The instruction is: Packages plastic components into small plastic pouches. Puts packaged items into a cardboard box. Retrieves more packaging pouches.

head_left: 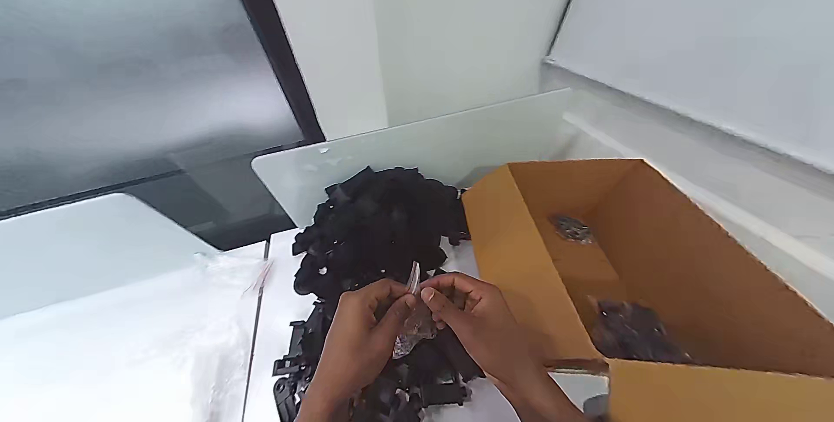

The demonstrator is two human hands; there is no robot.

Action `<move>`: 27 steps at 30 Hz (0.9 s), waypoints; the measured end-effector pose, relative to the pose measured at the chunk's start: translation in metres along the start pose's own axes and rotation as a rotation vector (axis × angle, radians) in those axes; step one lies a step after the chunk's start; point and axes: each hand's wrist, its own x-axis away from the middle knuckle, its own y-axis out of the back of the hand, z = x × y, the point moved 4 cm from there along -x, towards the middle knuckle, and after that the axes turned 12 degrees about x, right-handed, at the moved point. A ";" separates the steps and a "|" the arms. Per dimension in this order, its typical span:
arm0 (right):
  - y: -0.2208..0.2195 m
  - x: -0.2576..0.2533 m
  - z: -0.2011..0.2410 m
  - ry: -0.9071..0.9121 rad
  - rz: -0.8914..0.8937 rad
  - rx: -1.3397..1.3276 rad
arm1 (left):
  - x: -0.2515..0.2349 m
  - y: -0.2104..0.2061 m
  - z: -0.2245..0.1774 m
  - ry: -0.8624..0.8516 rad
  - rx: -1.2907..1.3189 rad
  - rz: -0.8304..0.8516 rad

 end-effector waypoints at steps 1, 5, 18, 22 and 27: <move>-0.009 -0.002 -0.005 -0.002 0.028 -0.011 | 0.007 0.005 0.006 0.035 0.037 -0.029; -0.036 -0.006 -0.020 0.069 0.095 0.060 | 0.028 0.022 0.027 0.131 0.210 -0.130; -0.078 -0.020 -0.029 0.096 0.315 -0.220 | 0.046 0.058 0.046 0.112 0.139 -0.207; -0.078 -0.026 -0.034 0.066 0.220 -0.144 | 0.043 0.056 0.047 0.110 0.083 -0.190; -0.068 -0.028 -0.032 0.402 0.115 0.329 | 0.041 0.063 0.044 0.068 -0.199 -0.407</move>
